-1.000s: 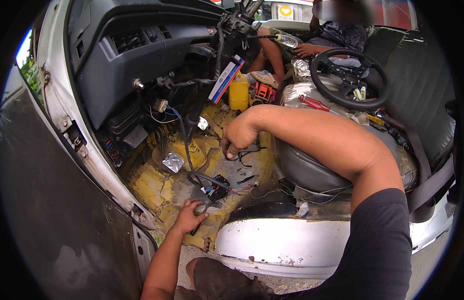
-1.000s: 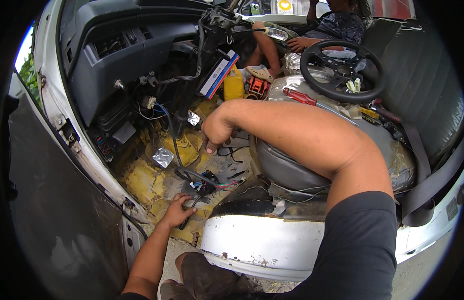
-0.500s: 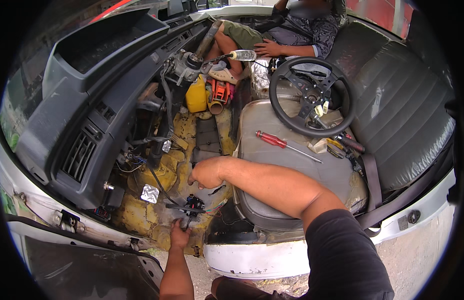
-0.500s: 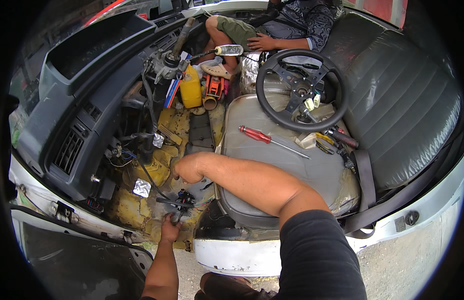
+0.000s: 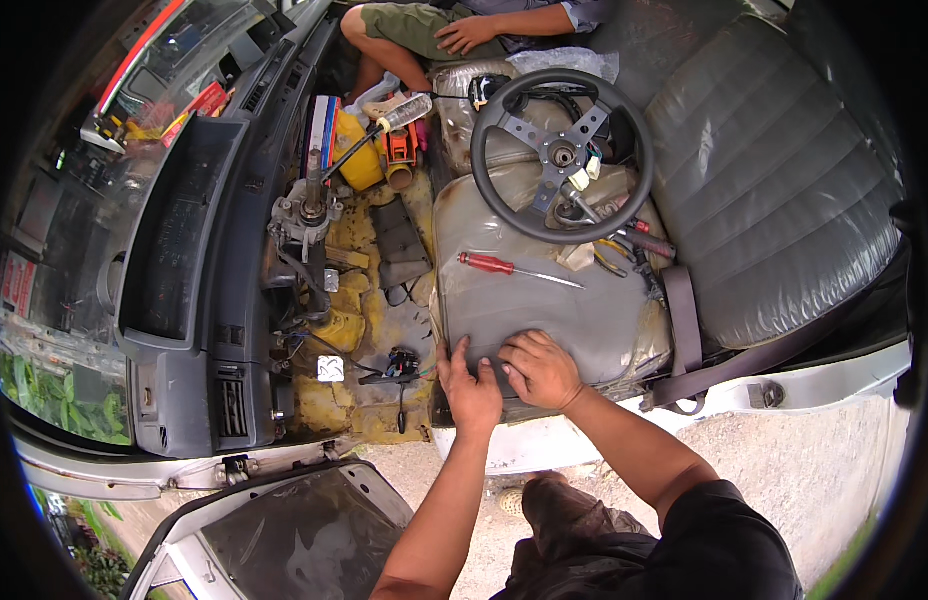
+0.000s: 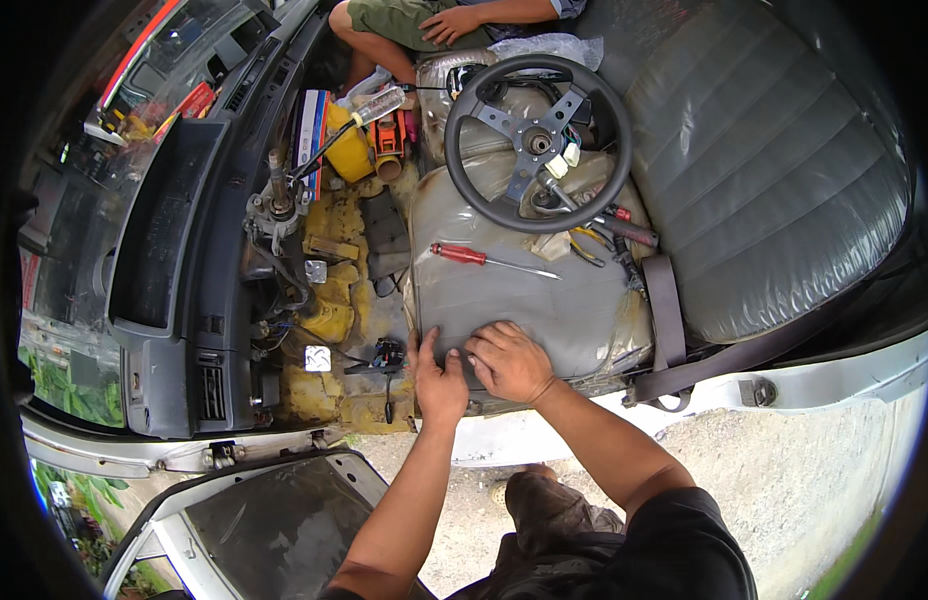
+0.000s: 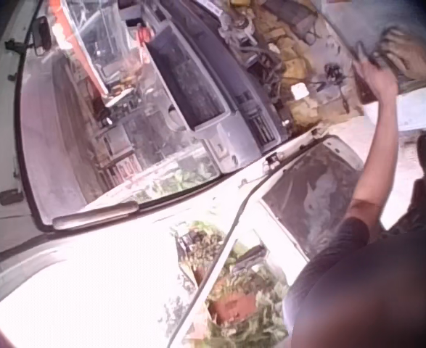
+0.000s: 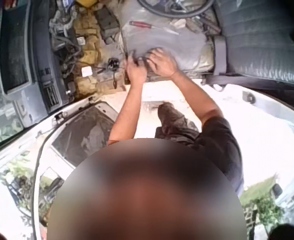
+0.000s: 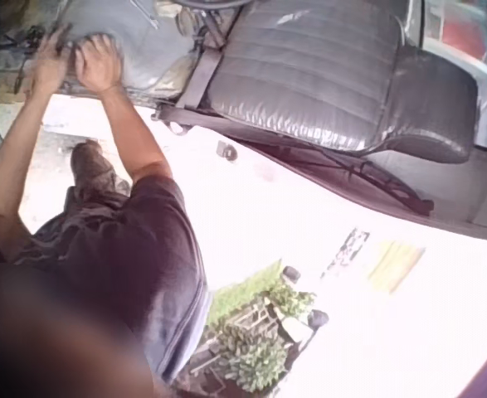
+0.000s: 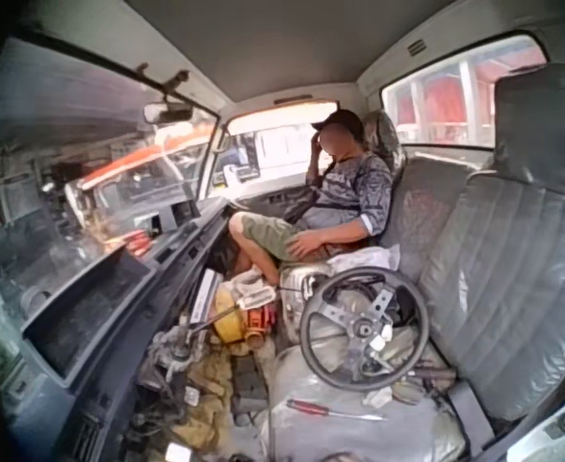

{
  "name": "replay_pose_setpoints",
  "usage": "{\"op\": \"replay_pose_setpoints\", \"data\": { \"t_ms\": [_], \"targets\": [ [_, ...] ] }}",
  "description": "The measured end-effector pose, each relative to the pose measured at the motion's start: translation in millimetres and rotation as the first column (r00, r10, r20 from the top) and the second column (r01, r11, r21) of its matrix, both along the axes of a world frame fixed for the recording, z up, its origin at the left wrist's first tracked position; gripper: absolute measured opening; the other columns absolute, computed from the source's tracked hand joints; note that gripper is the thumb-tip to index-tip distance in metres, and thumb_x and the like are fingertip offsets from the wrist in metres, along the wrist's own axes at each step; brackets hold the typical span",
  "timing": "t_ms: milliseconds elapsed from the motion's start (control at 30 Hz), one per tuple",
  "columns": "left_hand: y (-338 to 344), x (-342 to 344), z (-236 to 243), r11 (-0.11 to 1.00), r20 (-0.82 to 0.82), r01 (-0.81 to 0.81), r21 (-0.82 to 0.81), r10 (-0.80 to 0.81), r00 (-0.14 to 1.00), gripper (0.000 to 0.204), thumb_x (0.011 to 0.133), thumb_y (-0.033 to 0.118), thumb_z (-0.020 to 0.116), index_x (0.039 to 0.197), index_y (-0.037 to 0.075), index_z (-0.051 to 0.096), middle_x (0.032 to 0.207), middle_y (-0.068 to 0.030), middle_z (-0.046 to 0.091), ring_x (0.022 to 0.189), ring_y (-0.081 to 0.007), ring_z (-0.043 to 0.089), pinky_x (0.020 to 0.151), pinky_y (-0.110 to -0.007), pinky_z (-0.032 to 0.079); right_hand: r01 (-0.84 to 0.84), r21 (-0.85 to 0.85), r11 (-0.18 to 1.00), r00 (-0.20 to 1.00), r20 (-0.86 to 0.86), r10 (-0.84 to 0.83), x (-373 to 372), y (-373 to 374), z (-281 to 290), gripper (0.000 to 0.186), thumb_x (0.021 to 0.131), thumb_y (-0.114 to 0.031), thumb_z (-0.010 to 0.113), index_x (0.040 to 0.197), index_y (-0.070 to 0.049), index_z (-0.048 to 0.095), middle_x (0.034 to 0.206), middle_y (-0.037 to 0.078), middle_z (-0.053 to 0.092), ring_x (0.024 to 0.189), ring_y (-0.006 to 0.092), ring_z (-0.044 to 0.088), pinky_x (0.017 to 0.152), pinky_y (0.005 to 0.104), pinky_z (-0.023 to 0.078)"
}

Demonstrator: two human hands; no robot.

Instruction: The person removes the steering wheel from a vehicle, then uses a screwdriver to detach a component from the dashboard. They proceed to disconnect and reconnect several electrical connectors under the dashboard.

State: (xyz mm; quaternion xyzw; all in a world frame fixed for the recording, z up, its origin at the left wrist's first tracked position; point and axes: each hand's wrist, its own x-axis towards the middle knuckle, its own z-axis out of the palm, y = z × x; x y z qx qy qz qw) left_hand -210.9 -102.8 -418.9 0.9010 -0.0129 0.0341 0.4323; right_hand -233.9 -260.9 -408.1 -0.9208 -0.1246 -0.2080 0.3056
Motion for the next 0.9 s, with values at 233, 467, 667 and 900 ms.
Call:
{"op": "replay_pose_setpoints", "data": {
  "t_ms": [233,467,667,900],
  "targets": [
    [-31.6,23.5,-4.8,0.965,0.084,-0.157,0.208,0.142,0.986,0.047,0.097,0.023,0.066,0.142,0.009,0.062,0.16,-0.0256,0.046,0.141,-0.0496,0.05,0.115,-0.055,0.044,-0.013,0.122,0.992,0.998,-0.054,0.019,13.7,0.5,-6.9,0.037,0.087,-0.01,0.069,0.124,-0.004,0.071,0.112,0.012,0.072,0.1,0.0339,0.068,0.098,0.0457,0.054],
    [-29.3,33.2,1.0,0.962,0.013,-0.092,0.258,0.091,0.996,0.056,0.091,0.025,0.068,0.144,0.009,0.056,0.157,-0.0295,0.046,0.138,-0.0544,0.05,0.114,-0.06,0.043,-0.049,0.323,0.945,0.993,0.117,0.012,170.2,-78.1,135.9,0.041,0.087,-0.007,0.078,0.126,-0.007,0.068,0.109,0.014,0.073,0.095,0.0361,0.073,0.081,0.0432,0.06],
    [-26.4,33.6,2.3,0.959,-0.028,-0.085,0.269,0.096,0.995,0.058,0.089,0.026,0.069,0.144,0.01,0.055,0.158,-0.0307,0.045,0.141,-0.0539,0.048,0.117,-0.058,0.042,0.278,-0.334,0.9,0.906,-0.221,-0.362,425.3,-160.5,213.9,0.089,0.081,-0.034,0.092,0.156,-0.013,0.049,0.148,0.021,0.059,0.136,0.0414,0.059,0.11,0.0512,0.052],
    [-24.2,36.6,2.5,0.965,-0.035,-0.084,0.248,0.096,0.995,0.061,0.088,0.029,0.07,0.145,0.011,0.056,0.157,-0.0313,0.047,0.14,-0.053,0.049,0.118,-0.057,0.042,0.022,-0.7,0.713,0.642,-0.537,-0.547,496.1,-158.4,161.0,0.11,0.07,-0.046,0.101,0.16,-0.02,0.044,0.161,0.019,0.051,0.146,0.0442,0.052,0.112,0.0601,0.051]
  ]
}}
